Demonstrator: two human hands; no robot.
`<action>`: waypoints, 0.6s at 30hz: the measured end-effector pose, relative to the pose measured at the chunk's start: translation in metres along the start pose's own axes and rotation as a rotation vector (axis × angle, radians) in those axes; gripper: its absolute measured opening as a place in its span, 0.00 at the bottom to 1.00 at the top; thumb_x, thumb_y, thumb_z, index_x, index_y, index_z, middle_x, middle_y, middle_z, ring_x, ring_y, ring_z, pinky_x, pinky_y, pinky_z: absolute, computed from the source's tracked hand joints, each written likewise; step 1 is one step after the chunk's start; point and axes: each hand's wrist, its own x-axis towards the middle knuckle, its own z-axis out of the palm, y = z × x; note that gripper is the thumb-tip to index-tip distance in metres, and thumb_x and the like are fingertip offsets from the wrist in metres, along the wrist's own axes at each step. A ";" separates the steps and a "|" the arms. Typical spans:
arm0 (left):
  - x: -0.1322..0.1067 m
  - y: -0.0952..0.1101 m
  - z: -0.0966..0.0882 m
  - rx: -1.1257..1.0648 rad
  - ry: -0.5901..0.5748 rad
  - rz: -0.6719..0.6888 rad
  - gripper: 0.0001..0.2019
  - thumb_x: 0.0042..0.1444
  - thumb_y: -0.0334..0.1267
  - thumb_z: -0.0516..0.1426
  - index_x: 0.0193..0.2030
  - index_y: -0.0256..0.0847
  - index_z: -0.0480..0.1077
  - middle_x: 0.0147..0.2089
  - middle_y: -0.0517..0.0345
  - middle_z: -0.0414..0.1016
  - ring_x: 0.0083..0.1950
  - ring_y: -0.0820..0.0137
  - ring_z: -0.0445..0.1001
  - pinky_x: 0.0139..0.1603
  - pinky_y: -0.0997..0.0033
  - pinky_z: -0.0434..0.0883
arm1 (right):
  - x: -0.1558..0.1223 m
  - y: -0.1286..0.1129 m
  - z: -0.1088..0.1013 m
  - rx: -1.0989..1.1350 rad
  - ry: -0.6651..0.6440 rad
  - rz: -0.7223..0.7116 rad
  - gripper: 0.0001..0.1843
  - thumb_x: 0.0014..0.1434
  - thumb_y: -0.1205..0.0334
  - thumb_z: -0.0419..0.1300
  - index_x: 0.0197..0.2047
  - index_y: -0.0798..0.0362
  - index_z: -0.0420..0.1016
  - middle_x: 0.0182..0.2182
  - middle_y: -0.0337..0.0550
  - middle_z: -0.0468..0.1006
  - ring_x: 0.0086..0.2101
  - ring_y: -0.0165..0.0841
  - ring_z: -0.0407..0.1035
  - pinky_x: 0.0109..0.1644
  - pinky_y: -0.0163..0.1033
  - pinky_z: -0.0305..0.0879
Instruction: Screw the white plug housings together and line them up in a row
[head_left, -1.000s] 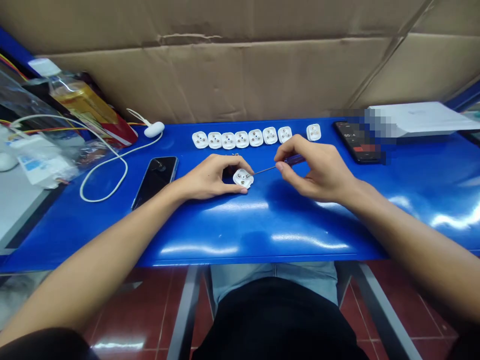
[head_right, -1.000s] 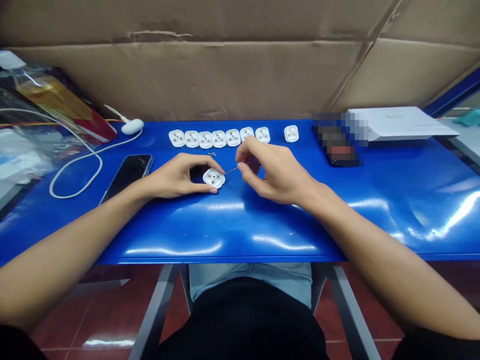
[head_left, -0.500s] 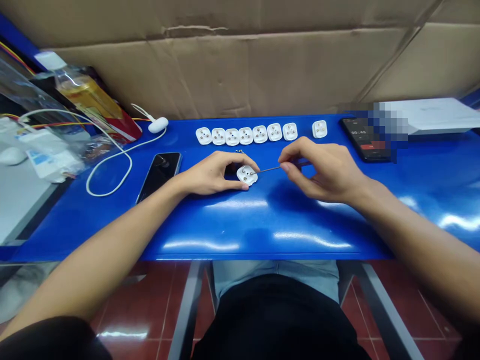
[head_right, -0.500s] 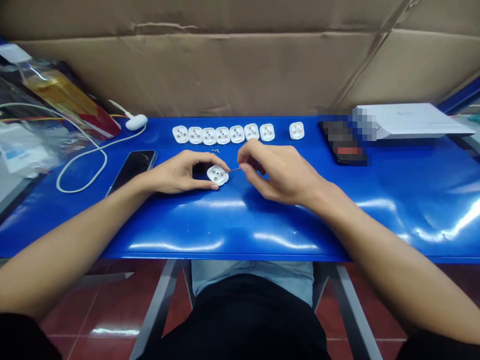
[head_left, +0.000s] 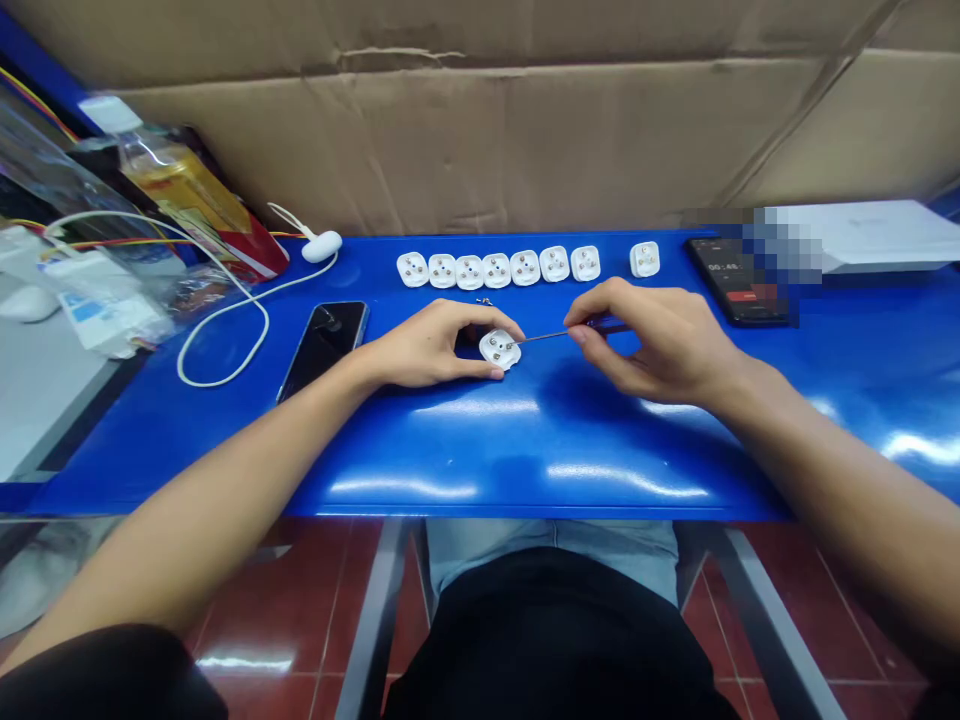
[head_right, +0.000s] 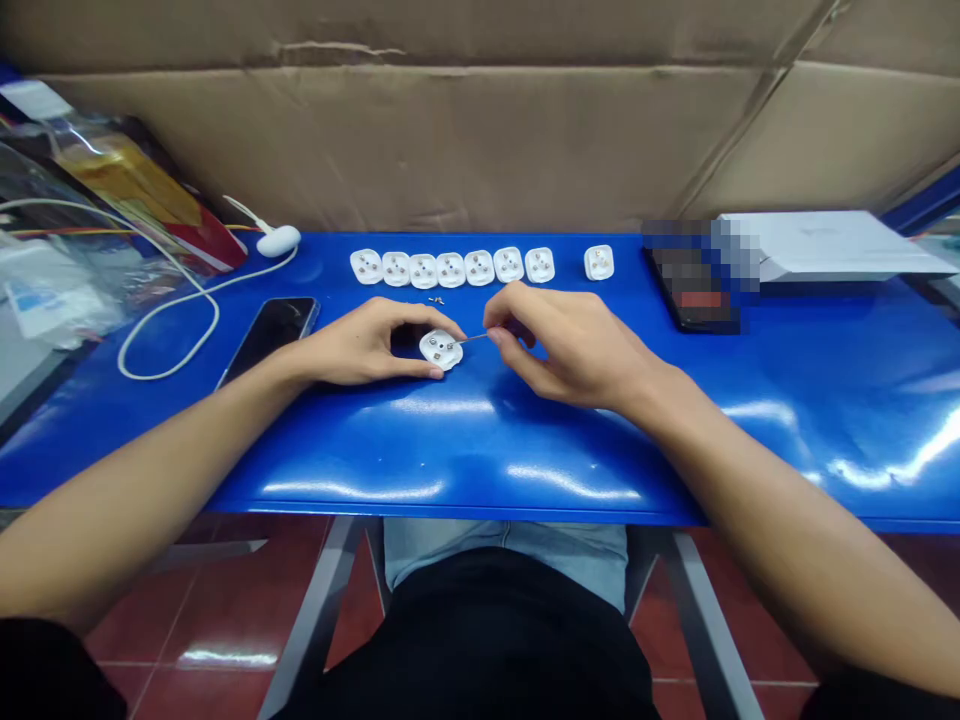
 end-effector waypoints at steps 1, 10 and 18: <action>0.000 0.000 0.001 0.005 0.012 -0.005 0.25 0.62 0.51 0.68 0.62 0.43 0.79 0.59 0.52 0.83 0.58 0.58 0.80 0.60 0.63 0.73 | 0.000 0.000 0.000 -0.004 0.007 -0.011 0.05 0.67 0.65 0.60 0.46 0.49 0.74 0.37 0.41 0.84 0.33 0.36 0.79 0.36 0.38 0.72; 0.002 0.002 0.004 0.023 0.084 -0.067 0.24 0.60 0.55 0.69 0.57 0.42 0.81 0.53 0.52 0.85 0.51 0.59 0.81 0.52 0.63 0.74 | 0.000 -0.001 0.001 -0.028 0.004 0.014 0.05 0.68 0.63 0.59 0.46 0.48 0.76 0.36 0.42 0.85 0.33 0.38 0.80 0.37 0.40 0.73; 0.001 -0.001 0.002 0.005 0.040 -0.045 0.25 0.59 0.54 0.69 0.58 0.43 0.80 0.56 0.53 0.84 0.54 0.59 0.81 0.56 0.63 0.73 | 0.000 0.000 0.002 -0.022 0.030 -0.010 0.05 0.68 0.64 0.60 0.47 0.50 0.75 0.37 0.42 0.84 0.33 0.37 0.80 0.37 0.40 0.74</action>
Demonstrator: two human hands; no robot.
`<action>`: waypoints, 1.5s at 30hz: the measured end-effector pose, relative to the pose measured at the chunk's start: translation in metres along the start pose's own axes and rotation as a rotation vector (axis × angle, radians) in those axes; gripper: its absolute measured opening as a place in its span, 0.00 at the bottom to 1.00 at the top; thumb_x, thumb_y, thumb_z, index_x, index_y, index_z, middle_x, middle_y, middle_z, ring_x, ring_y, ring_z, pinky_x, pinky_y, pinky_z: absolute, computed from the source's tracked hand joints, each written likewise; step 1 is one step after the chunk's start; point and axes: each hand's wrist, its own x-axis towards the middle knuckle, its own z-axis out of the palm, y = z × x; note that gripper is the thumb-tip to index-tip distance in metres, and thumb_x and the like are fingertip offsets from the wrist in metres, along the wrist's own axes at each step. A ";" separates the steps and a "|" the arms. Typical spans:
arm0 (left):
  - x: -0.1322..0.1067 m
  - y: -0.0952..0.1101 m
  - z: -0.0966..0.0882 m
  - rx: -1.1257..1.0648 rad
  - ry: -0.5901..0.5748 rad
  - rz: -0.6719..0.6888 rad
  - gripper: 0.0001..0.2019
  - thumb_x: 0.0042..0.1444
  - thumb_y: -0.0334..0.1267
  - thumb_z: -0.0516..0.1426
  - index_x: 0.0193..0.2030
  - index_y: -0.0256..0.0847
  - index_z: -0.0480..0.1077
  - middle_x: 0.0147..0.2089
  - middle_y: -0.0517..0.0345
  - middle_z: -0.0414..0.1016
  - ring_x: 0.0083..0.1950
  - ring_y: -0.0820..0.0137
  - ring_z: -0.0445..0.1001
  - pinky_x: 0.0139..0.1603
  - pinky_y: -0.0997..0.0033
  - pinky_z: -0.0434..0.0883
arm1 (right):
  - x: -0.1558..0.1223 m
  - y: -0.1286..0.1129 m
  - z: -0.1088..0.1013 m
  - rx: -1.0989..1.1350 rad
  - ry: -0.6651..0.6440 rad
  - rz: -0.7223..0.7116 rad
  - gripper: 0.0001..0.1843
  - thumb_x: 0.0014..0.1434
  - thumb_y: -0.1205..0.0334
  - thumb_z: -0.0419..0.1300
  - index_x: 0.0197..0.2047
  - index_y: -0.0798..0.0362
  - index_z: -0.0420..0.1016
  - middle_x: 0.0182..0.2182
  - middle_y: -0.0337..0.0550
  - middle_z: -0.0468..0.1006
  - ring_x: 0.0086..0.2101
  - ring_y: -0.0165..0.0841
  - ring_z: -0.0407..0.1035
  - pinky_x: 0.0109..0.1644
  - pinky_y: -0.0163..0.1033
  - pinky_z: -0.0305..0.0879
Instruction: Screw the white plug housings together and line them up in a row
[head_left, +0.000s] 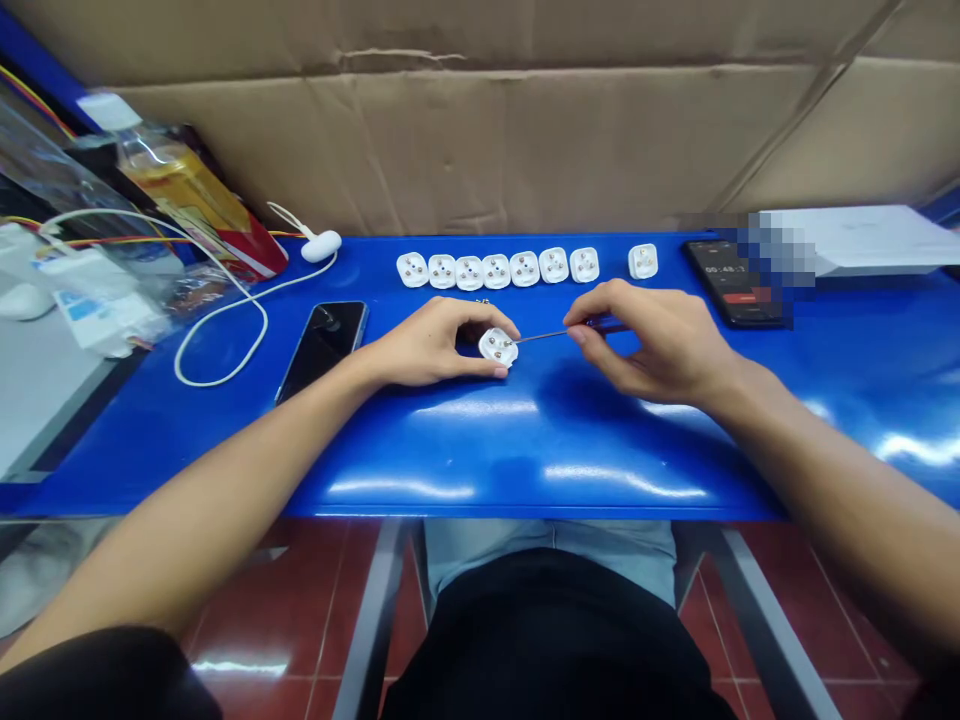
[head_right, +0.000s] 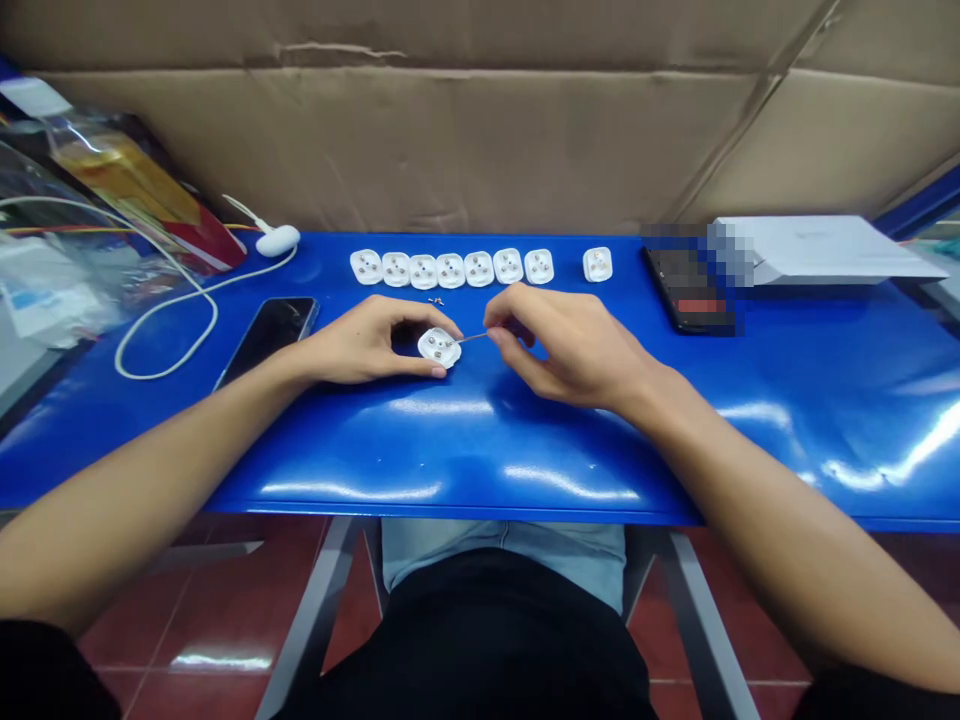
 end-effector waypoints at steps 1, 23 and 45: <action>0.000 0.000 0.000 -0.002 -0.006 0.005 0.25 0.59 0.54 0.69 0.58 0.43 0.80 0.56 0.53 0.84 0.54 0.59 0.81 0.56 0.63 0.73 | 0.000 0.000 0.000 0.007 -0.003 0.002 0.05 0.68 0.64 0.60 0.47 0.49 0.75 0.37 0.42 0.84 0.33 0.37 0.80 0.36 0.40 0.73; 0.000 0.000 0.001 0.000 -0.017 0.037 0.23 0.60 0.50 0.70 0.58 0.43 0.81 0.56 0.54 0.84 0.55 0.59 0.81 0.57 0.64 0.74 | 0.000 0.000 0.002 -0.012 -0.007 -0.003 0.05 0.69 0.63 0.61 0.47 0.50 0.75 0.36 0.42 0.85 0.32 0.35 0.79 0.35 0.38 0.71; 0.001 0.008 0.005 0.052 0.043 0.004 0.22 0.59 0.51 0.70 0.55 0.42 0.82 0.52 0.54 0.85 0.50 0.61 0.82 0.48 0.66 0.73 | 0.002 -0.010 -0.002 -0.057 -0.031 -0.005 0.10 0.69 0.61 0.58 0.51 0.56 0.74 0.39 0.49 0.85 0.35 0.39 0.81 0.36 0.41 0.69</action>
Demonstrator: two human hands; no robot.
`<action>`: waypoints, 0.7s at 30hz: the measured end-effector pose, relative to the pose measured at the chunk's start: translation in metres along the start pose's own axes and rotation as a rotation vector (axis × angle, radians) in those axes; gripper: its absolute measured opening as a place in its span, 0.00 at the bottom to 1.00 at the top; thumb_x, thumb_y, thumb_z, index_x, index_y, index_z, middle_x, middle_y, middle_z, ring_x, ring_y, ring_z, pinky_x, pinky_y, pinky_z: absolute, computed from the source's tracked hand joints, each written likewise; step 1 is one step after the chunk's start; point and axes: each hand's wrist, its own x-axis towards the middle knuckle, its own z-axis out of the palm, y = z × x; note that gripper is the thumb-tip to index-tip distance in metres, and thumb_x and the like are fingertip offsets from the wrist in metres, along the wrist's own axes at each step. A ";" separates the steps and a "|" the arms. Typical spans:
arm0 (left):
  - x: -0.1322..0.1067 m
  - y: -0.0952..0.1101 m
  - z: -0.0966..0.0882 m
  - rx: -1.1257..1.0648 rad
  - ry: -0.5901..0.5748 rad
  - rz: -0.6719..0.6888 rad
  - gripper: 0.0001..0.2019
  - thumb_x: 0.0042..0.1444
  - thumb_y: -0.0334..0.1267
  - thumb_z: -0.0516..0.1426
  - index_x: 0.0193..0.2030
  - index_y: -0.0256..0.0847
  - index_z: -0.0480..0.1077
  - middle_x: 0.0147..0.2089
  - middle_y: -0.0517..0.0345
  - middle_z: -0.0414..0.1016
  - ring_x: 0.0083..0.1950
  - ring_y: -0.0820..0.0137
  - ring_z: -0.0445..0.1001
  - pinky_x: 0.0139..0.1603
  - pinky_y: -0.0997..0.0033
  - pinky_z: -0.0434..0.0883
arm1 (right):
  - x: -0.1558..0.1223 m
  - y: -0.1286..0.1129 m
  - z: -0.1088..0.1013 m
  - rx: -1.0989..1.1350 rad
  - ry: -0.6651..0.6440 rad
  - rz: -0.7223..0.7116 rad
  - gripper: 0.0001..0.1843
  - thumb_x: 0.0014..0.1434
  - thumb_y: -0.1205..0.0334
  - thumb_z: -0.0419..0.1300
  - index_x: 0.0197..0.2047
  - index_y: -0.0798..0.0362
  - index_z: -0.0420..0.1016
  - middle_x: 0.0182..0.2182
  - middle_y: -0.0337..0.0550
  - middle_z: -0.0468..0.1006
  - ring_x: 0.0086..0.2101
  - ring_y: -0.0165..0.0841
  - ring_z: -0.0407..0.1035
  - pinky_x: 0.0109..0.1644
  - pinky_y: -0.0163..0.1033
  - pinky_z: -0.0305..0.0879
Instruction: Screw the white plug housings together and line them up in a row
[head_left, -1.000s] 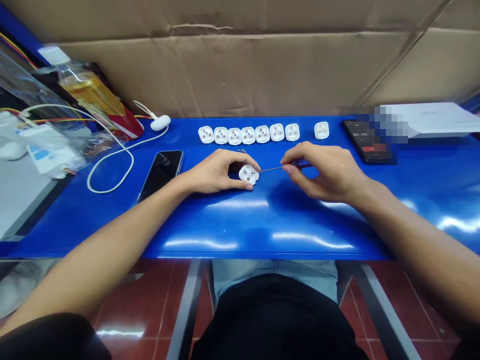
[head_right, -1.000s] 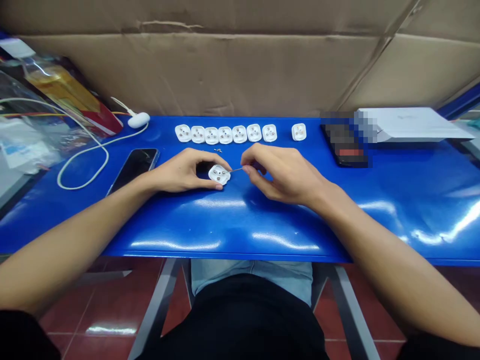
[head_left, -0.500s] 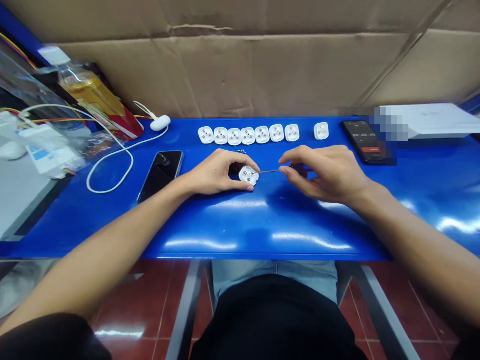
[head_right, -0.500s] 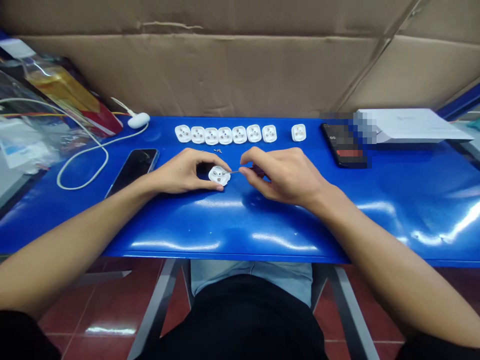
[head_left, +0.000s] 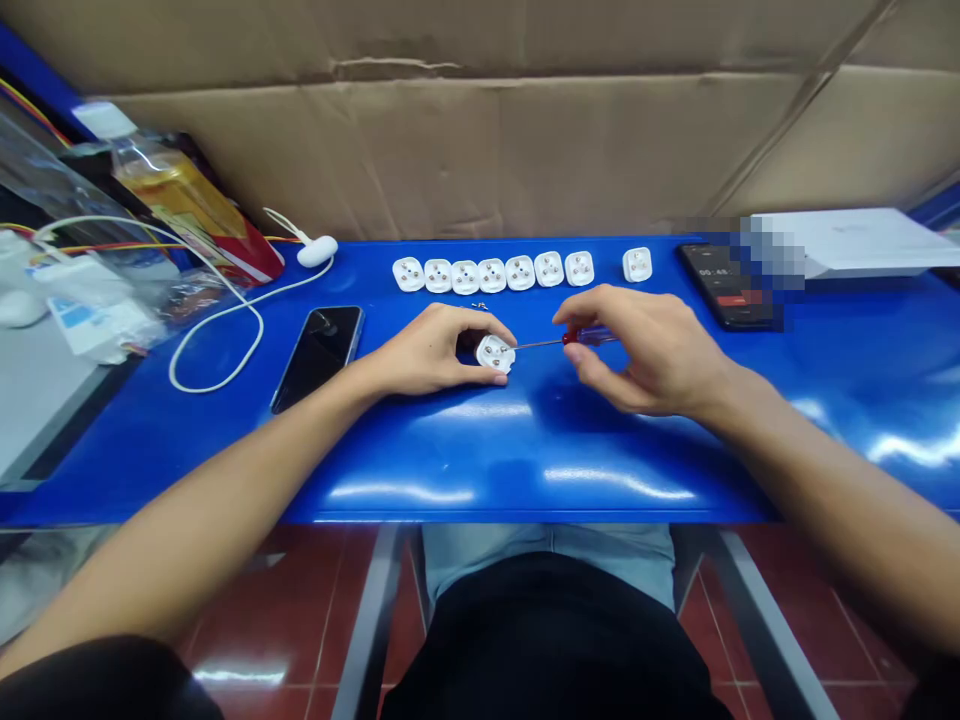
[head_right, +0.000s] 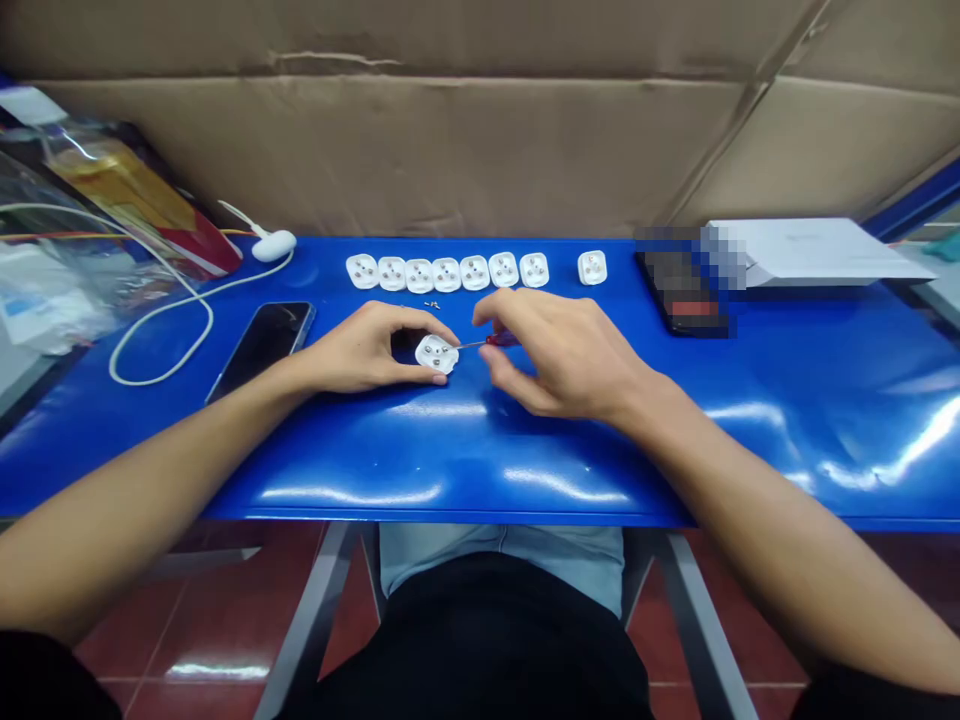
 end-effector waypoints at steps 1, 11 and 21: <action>0.000 0.000 0.000 -0.001 -0.001 0.000 0.22 0.58 0.51 0.70 0.55 0.42 0.82 0.52 0.54 0.85 0.50 0.61 0.82 0.48 0.66 0.73 | 0.000 0.000 0.001 0.006 0.016 -0.008 0.09 0.68 0.64 0.57 0.50 0.56 0.74 0.39 0.49 0.85 0.36 0.39 0.80 0.36 0.41 0.70; 0.000 0.001 0.000 0.003 -0.009 0.004 0.21 0.59 0.50 0.70 0.55 0.41 0.82 0.50 0.54 0.85 0.46 0.63 0.81 0.47 0.67 0.72 | 0.000 0.000 0.003 0.036 0.067 0.002 0.10 0.67 0.66 0.58 0.51 0.53 0.72 0.41 0.47 0.85 0.36 0.38 0.81 0.38 0.41 0.73; 0.000 0.000 0.001 -0.006 -0.022 0.009 0.22 0.59 0.53 0.69 0.55 0.43 0.81 0.52 0.53 0.85 0.48 0.61 0.81 0.48 0.66 0.72 | -0.001 -0.002 0.004 0.007 0.095 0.048 0.10 0.67 0.64 0.60 0.52 0.50 0.71 0.35 0.42 0.86 0.30 0.37 0.81 0.32 0.39 0.71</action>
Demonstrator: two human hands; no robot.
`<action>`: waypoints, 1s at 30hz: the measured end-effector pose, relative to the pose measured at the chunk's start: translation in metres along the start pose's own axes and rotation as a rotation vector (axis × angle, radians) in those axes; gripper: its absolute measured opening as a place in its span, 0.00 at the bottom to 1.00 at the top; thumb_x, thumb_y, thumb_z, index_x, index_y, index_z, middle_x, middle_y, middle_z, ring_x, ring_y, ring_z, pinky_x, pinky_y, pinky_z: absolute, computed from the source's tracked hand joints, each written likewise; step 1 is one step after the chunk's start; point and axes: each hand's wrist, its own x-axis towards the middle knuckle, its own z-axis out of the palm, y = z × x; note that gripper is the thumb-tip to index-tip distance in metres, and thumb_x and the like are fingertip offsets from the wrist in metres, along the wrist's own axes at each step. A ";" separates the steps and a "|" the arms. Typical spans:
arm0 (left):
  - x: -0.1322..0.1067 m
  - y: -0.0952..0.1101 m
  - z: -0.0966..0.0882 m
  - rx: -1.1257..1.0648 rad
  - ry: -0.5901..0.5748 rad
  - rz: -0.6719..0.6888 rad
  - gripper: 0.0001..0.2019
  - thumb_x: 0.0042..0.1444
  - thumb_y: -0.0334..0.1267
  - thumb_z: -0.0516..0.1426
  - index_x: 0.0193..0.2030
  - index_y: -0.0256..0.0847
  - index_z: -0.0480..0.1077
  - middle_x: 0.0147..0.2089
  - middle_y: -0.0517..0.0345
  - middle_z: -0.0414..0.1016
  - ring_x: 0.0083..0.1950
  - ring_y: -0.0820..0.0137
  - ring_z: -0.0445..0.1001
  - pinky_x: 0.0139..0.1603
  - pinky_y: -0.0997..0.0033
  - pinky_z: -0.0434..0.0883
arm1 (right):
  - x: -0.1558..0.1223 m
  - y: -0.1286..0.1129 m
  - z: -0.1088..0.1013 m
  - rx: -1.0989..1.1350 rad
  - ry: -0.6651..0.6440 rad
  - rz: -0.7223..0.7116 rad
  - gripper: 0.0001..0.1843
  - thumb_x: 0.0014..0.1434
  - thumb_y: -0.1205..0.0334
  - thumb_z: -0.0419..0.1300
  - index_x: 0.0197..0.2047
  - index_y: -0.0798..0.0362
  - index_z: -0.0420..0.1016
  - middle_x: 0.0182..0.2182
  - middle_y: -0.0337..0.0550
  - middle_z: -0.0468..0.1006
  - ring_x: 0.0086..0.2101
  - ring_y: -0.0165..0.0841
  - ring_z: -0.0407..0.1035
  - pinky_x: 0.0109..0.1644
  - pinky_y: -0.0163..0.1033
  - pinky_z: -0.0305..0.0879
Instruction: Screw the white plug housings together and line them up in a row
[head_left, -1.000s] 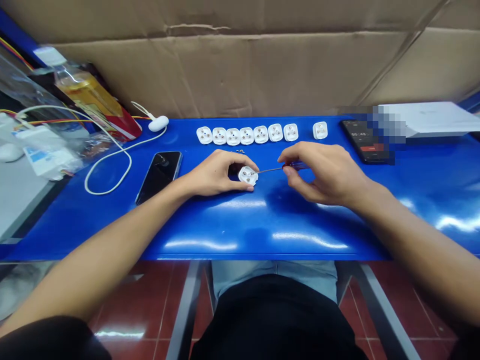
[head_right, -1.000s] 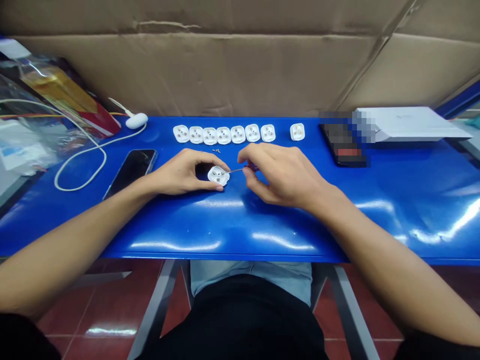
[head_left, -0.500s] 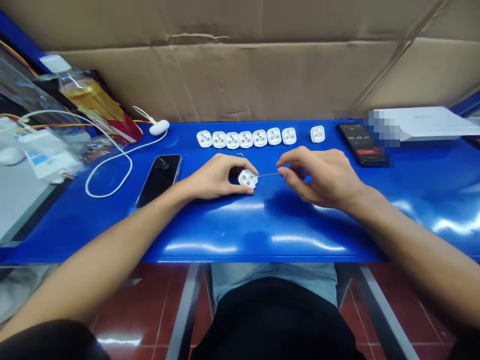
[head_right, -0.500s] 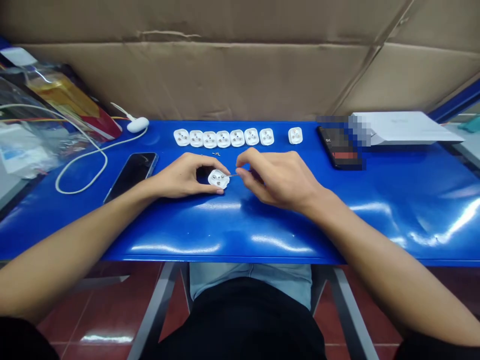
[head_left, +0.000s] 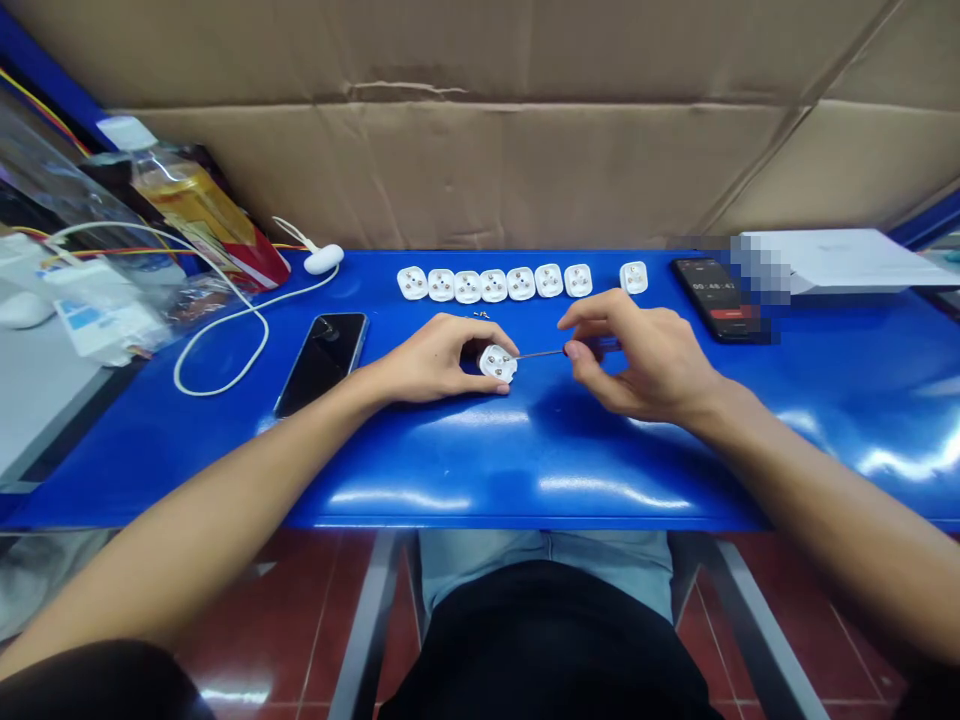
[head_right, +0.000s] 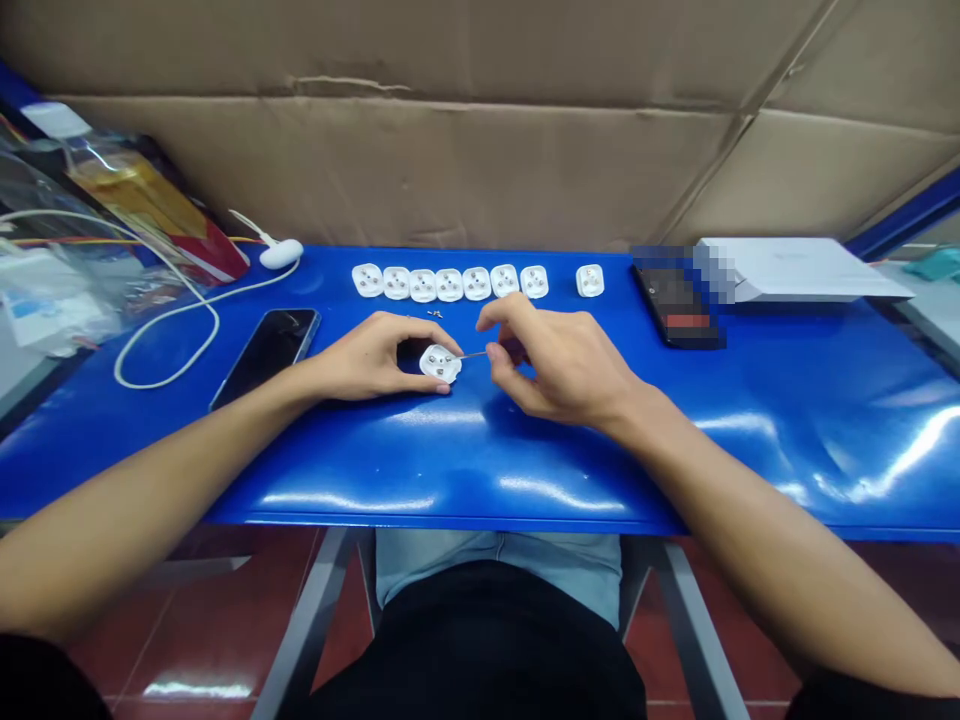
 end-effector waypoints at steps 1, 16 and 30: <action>0.000 0.000 0.000 -0.004 -0.006 0.003 0.22 0.59 0.53 0.69 0.55 0.42 0.81 0.52 0.53 0.85 0.49 0.61 0.81 0.49 0.66 0.72 | 0.000 0.000 0.000 -0.016 0.019 0.004 0.09 0.68 0.63 0.60 0.51 0.50 0.72 0.31 0.40 0.85 0.27 0.35 0.79 0.29 0.39 0.68; 0.000 0.001 0.000 0.046 0.006 0.004 0.23 0.60 0.54 0.68 0.56 0.44 0.80 0.54 0.58 0.84 0.49 0.64 0.80 0.51 0.67 0.72 | 0.000 0.000 0.002 0.034 0.009 -0.004 0.13 0.69 0.61 0.58 0.55 0.50 0.67 0.37 0.42 0.86 0.29 0.36 0.81 0.31 0.39 0.70; 0.001 0.000 0.001 0.023 0.000 0.003 0.22 0.61 0.54 0.68 0.56 0.43 0.80 0.54 0.53 0.84 0.52 0.59 0.81 0.52 0.64 0.73 | 0.000 -0.002 0.005 -0.017 0.024 0.032 0.13 0.70 0.57 0.60 0.55 0.50 0.69 0.34 0.42 0.86 0.28 0.36 0.80 0.30 0.38 0.67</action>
